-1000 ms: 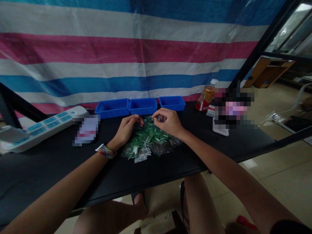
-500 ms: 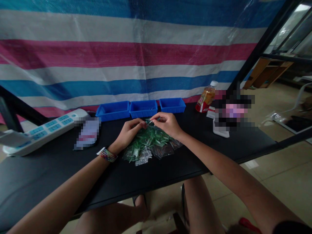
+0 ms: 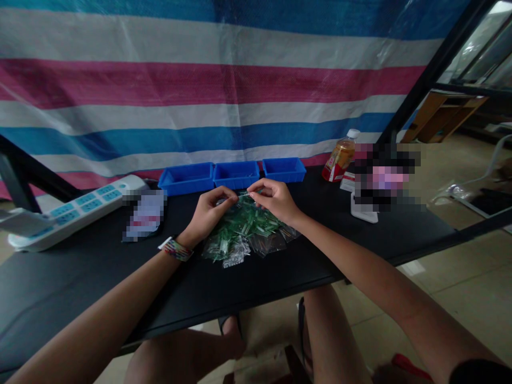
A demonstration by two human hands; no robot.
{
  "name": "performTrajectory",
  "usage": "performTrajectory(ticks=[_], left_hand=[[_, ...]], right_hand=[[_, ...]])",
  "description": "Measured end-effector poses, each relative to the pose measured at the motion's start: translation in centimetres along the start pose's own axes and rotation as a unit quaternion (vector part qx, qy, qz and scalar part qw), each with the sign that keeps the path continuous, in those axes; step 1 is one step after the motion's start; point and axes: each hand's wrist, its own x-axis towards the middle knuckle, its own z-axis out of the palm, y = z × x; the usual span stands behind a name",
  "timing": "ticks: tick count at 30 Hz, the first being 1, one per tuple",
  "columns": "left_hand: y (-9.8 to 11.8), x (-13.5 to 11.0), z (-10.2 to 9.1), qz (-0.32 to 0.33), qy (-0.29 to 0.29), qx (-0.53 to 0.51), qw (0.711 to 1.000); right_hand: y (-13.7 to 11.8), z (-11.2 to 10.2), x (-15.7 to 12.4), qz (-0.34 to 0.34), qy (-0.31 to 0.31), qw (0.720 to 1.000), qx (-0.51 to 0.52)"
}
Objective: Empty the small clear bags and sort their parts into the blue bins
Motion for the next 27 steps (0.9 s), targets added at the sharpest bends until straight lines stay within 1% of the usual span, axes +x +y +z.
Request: performTrajectory(ticks=[5,10,13,18,22,24,27], left_hand=[[0.0,0.1,0.2,0.009,0.025,-0.017,1.0],[0.1,0.0,0.4,-0.003,0.022,-0.01,1.0],[0.3,0.0,0.3,-0.008,0.012,0.008,1.0],[0.5,0.1,0.0,-0.014,-0.026,0.016,0.999],[0.7,0.2,0.0,-0.011,-0.033,0.024,0.999],[0.7,0.1,0.0,-0.011,-0.03,0.027,0.999],[0.8,0.1,0.1,-0.013,-0.025,0.02,0.999]], right_hand=[[0.3,-0.1,0.1,0.023,-0.009,0.999,0.023],[0.6,-0.1,0.3,0.037,-0.018,0.998,0.039],[0.9,0.0,0.3,0.027,-0.011,0.999,0.039],[1.3,0.0,0.2,-0.005,0.002,0.999,0.035],[1.3,-0.1,0.1,-0.028,-0.004,0.999,0.026],[1.2,-0.1,0.1,-0.028,-0.008,0.999,0.015],[0.9,0.0,0.1,-0.007,-0.006,1.0,0.006]])
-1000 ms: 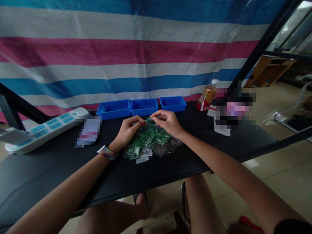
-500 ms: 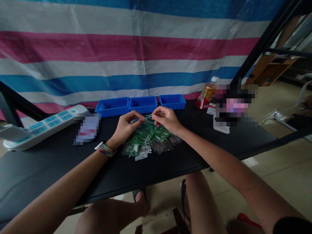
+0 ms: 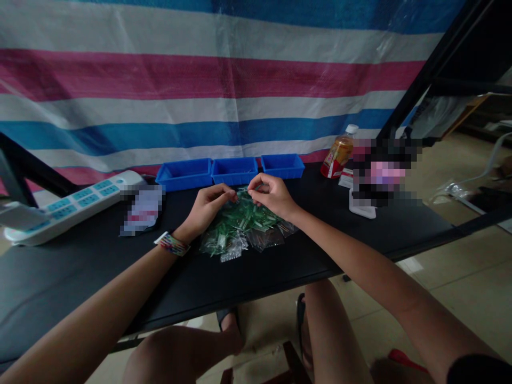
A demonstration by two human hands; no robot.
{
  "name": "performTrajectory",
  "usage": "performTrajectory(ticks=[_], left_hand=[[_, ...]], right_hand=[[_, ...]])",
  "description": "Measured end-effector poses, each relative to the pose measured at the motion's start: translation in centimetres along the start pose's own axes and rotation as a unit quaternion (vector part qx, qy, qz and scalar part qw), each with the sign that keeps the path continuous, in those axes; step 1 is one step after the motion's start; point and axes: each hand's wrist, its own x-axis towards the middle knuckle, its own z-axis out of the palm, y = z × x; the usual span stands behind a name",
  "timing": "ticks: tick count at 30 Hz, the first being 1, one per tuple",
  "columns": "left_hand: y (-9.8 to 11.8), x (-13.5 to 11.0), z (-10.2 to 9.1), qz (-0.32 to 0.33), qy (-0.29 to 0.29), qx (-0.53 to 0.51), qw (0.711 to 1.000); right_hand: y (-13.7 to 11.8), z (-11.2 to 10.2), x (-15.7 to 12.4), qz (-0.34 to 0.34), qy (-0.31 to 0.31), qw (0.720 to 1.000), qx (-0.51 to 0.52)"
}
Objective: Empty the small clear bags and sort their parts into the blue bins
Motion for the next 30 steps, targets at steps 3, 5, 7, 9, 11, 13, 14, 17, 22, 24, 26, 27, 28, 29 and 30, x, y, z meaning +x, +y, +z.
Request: performTrajectory(ticks=[3,5,7,9,11,13,14,17,22,24,26,27,28,29,30], left_hand=[[-0.1,-0.1,0.0,-0.002,0.006,-0.01,1.0],[-0.1,-0.1,0.0,-0.001,0.01,-0.013,1.0],[-0.2,-0.1,0.0,-0.001,0.016,-0.013,1.0],[-0.2,0.0,-0.1,-0.001,0.026,-0.015,1.0],[-0.3,0.0,-0.1,0.0,0.029,-0.017,0.999],[-0.3,0.0,0.0,0.0,0.026,-0.019,0.999],[-0.3,0.0,0.0,0.0,0.024,-0.021,1.0],[-0.1,-0.1,0.1,-0.006,0.018,-0.023,1.0],[0.3,-0.2,0.0,-0.016,0.008,-0.018,1.0],[0.4,-0.1,-0.2,-0.012,0.008,-0.019,1.0],[0.4,0.0,-0.3,-0.009,0.013,-0.018,1.0],[0.3,0.1,-0.3,-0.009,0.015,-0.018,1.0],[0.3,0.1,-0.3,-0.009,0.015,-0.017,1.0],[0.3,0.1,-0.3,-0.009,0.014,-0.017,1.0],[0.2,0.1,-0.3,-0.009,0.012,-0.018,1.0]], right_hand=[[-0.2,0.0,0.1,0.027,0.002,0.999,0.02],[-0.2,0.0,0.2,0.035,0.001,0.999,0.038],[-0.1,0.0,0.2,0.04,0.001,0.998,0.049],[0.0,0.1,0.3,0.042,-0.004,0.998,0.052],[0.2,0.1,0.5,0.041,-0.01,0.998,0.053],[0.2,0.1,0.6,0.04,-0.009,0.998,0.057],[0.2,0.1,0.6,0.04,-0.007,0.997,0.061],[0.2,0.0,0.6,0.041,-0.004,0.996,0.077],[0.3,-0.3,1.1,0.027,0.002,0.997,0.074],[0.4,-0.5,1.6,0.014,0.047,0.996,0.073],[0.6,-0.7,2.3,0.016,0.09,0.992,0.087],[0.6,-0.9,2.6,0.026,0.097,0.99,0.1],[0.7,-1.1,2.9,0.041,0.096,0.988,0.111],[0.8,-1.4,3.1,0.056,0.091,0.987,0.118],[0.8,-1.8,3.3,0.071,0.086,0.987,0.116]])
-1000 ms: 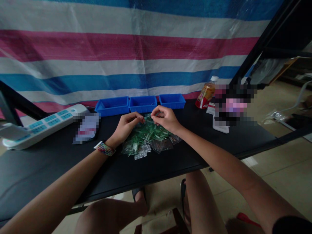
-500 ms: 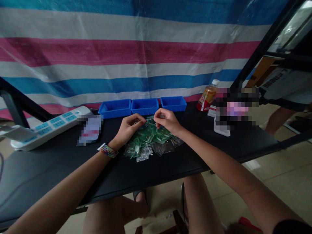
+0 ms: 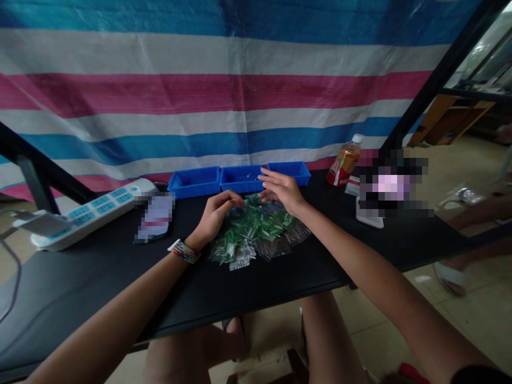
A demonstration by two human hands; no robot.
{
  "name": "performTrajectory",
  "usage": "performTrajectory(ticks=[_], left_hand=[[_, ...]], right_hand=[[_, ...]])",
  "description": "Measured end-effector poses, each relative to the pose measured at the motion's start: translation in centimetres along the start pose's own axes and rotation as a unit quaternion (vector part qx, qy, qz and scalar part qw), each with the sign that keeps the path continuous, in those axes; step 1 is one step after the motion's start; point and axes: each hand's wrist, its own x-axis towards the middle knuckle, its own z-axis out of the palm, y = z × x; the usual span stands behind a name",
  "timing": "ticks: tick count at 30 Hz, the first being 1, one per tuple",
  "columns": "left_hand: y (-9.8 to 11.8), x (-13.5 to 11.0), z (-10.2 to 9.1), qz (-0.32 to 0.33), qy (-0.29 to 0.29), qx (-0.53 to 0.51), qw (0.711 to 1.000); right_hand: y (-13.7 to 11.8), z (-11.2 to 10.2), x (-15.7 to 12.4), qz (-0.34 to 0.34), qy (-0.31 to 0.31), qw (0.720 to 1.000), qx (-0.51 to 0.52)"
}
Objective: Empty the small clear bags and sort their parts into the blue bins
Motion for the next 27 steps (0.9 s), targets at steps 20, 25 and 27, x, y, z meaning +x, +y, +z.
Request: performTrajectory(ticks=[20,25,27], left_hand=[[-0.5,0.1,0.2,0.009,-0.024,-0.006,1.0],[-0.8,0.1,0.1,0.018,-0.027,-0.004,0.999],[-0.9,0.1,0.1,0.018,-0.027,0.0,0.999]], right_hand=[[-2.4,-5.8,-0.6,-0.001,-0.092,0.839,-0.536],[-2.5,-5.7,-0.7,-0.086,-0.063,0.852,-0.513],[-2.4,-5.4,-0.7,-0.099,-0.065,0.872,-0.474]])
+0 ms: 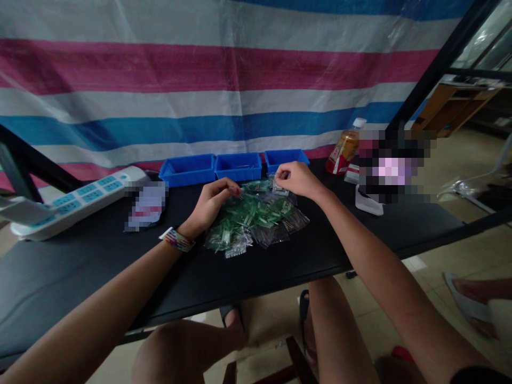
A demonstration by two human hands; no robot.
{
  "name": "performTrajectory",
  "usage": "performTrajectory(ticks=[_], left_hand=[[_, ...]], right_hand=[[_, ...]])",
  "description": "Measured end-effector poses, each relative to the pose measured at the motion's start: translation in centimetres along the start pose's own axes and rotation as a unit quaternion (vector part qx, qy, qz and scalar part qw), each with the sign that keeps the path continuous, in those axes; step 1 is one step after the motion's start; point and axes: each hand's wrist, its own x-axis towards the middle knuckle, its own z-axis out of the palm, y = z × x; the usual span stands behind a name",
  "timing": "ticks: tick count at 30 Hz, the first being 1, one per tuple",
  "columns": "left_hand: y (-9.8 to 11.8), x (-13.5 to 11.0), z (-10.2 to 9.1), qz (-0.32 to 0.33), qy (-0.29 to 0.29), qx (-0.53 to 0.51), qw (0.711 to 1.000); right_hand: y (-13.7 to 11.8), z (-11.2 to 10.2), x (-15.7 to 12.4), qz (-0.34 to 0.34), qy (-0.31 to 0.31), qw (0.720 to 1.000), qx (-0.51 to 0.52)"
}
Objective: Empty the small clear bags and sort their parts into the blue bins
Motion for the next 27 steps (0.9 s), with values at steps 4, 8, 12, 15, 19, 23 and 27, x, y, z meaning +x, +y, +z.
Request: performTrajectory(ticks=[4,8,12,15,19,23,27], left_hand=[[-0.1,0.0,0.0,-0.004,0.0,0.008,1.0],[-0.1,0.0,0.0,-0.002,-0.001,0.004,1.0],[-0.1,0.0,0.0,-0.003,0.0,-0.009,1.0],[-0.2,0.0,0.1,-0.001,0.003,-0.017,1.0],[-0.5,0.0,0.2,0.001,0.005,-0.031,0.999],[-0.4,-0.1,0.2,-0.003,0.001,-0.028,1.0],[0.2,-0.3,0.3,0.0,0.002,0.007,1.0]], right_hand=[[-0.4,0.7,0.1,-0.006,-0.016,0.998,0.057],[-0.5,1.2,0.1,-0.007,-0.053,0.991,0.123],[-0.8,1.6,0.1,-0.002,-0.054,0.98,0.192],[-1.4,2.3,0.1,-0.014,0.013,0.979,0.203],[-2.1,3.1,0.1,-0.057,0.089,0.981,0.163],[-2.2,3.7,0.2,-0.025,0.078,0.961,0.264],[-3.2,4.7,-0.3,0.033,0.021,0.918,0.394]])
